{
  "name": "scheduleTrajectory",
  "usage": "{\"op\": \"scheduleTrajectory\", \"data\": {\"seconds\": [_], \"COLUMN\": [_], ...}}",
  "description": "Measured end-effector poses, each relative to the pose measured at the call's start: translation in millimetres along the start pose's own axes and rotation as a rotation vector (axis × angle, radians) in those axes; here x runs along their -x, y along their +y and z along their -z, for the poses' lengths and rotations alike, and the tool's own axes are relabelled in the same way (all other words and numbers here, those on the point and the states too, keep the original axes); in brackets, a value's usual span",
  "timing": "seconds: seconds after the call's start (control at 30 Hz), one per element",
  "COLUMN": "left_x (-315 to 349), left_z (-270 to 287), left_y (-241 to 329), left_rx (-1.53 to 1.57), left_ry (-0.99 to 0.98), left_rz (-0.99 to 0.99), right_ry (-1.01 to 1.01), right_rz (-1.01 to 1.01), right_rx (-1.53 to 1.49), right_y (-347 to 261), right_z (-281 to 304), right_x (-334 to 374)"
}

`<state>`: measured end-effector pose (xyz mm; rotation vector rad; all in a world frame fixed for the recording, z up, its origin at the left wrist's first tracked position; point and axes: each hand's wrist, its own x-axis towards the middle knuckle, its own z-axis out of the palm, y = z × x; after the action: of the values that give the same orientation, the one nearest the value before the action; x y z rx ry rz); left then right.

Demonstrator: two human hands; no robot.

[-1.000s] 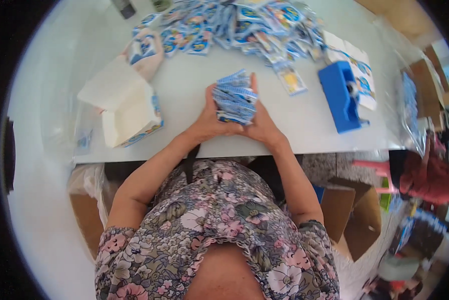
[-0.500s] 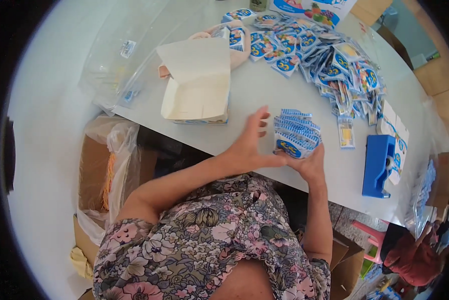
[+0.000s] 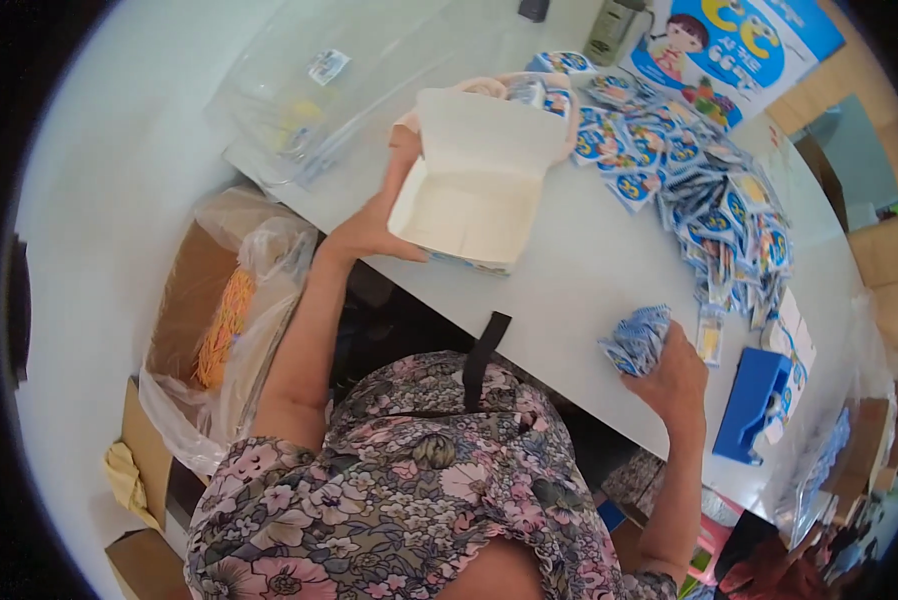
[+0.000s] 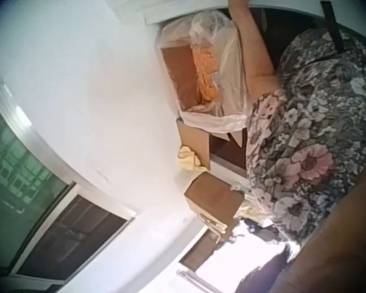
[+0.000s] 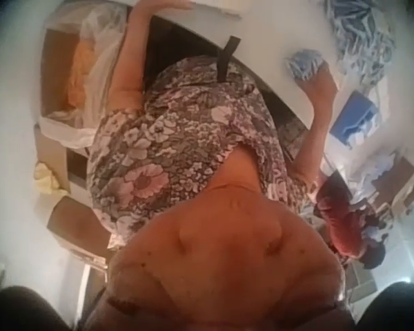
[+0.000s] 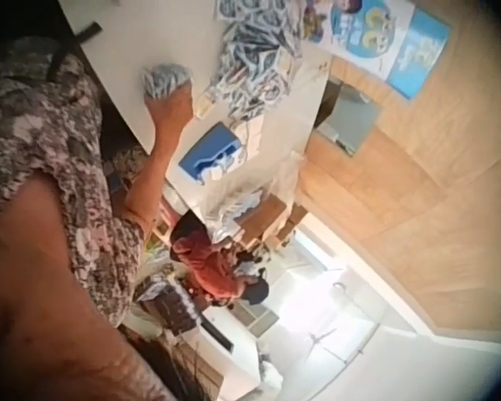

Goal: Packing individual detergent sachets into white product boxes and sealing them with tape before placing them into a shipping carton.

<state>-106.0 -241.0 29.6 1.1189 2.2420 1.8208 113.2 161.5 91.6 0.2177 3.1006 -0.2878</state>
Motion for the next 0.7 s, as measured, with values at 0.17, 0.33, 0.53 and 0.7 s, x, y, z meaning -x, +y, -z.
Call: {"op": "scheduleTrajectory", "data": {"seconds": [0.17, 0.33, 0.53, 0.7], "left_x": [-13.3, -3.2, -5.1, 0.9], "left_z": [-39.9, -92.0, -107.8, -123.4], "left_y": [-2.7, 25.1, 24.5, 20.9], "left_rx": [-0.049, -0.170, -0.213, -0.238], "left_ry": [-0.016, 0.222, 0.250, 0.279], "left_rz": [0.015, 0.021, 0.159, 0.169], "right_ry": [0.026, 0.028, 0.124, 0.050], "right_rz": [-0.148, -0.019, 0.233, 0.190], "right_rx": [-0.099, -0.812, -0.259, -0.013], "right_y": [14.6, -62.6, -160.1, -181.9], "right_z": [0.5, 53.3, 32.6, -5.3], "right_x": [-3.8, -61.0, -148.5, -172.4]}}
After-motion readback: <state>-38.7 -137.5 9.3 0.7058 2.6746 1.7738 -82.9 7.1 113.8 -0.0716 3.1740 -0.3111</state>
